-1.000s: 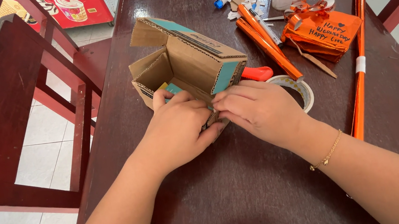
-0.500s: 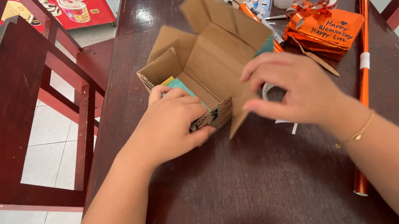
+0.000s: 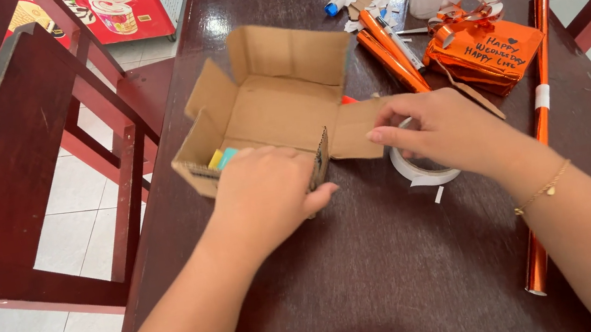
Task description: The person assembles a small cardboard box by folding flaps and securing them with tape. They use a utility knife to trim excess tape and scissors to cut tape strips, then apply tape to seal the box edges.
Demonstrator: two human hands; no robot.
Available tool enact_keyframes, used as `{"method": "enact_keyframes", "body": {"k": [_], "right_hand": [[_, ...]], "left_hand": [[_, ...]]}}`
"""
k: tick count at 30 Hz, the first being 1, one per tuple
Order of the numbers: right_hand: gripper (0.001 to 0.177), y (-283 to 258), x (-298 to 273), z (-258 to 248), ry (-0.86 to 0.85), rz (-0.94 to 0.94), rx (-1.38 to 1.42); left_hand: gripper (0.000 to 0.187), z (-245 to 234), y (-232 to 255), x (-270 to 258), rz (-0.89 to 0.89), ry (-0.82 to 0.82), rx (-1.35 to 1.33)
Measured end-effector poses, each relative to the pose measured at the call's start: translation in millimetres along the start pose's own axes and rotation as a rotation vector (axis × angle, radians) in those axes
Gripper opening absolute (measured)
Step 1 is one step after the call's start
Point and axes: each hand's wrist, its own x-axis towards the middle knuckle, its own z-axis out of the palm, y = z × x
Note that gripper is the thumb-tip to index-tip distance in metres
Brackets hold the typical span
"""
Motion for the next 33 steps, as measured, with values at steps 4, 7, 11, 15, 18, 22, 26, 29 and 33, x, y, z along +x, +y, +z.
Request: {"method": "enact_keyframes", "body": {"k": [4, 7, 11, 15, 18, 22, 26, 29, 33], "right_hand": [[0.030, 5, 9, 15, 0.122, -0.103, -0.057], [0.036, 13, 14, 23, 0.113, -0.075, -0.085], [0.040, 20, 16, 28, 0.133, -0.123, -0.055], [0.037, 20, 15, 29, 0.170, -0.247, -0.105], [0.038, 15, 13, 27, 0.130, -0.163, -0.100], [0.038, 3, 5, 23, 0.247, -0.226, -0.109], [0.047, -6, -5, 16, 0.329, -0.088, -0.323], [0.061, -8, -10, 12, -0.049, 0.231, -0.485], [0.048, -8, -10, 16, -0.179, 0.115, -0.602]], "left_hand": [[0.052, 0, 9, -1, -0.035, -0.021, -0.068], [0.056, -5, 6, -2, -0.017, 0.004, -0.114], [0.062, -7, 4, -2, -0.063, -0.063, -0.120], [0.060, -5, -4, -2, -0.048, -0.094, -0.101], [0.056, -3, -13, 0, 0.014, -0.060, -0.071], [0.053, -6, -27, -1, 0.057, -0.091, -0.077], [0.049, -8, -33, -1, 0.079, -0.110, -0.100], [0.046, -9, -36, -3, 0.075, -0.101, -0.094], [0.042, -7, -39, -5, 0.120, 0.039, -0.134]]}}
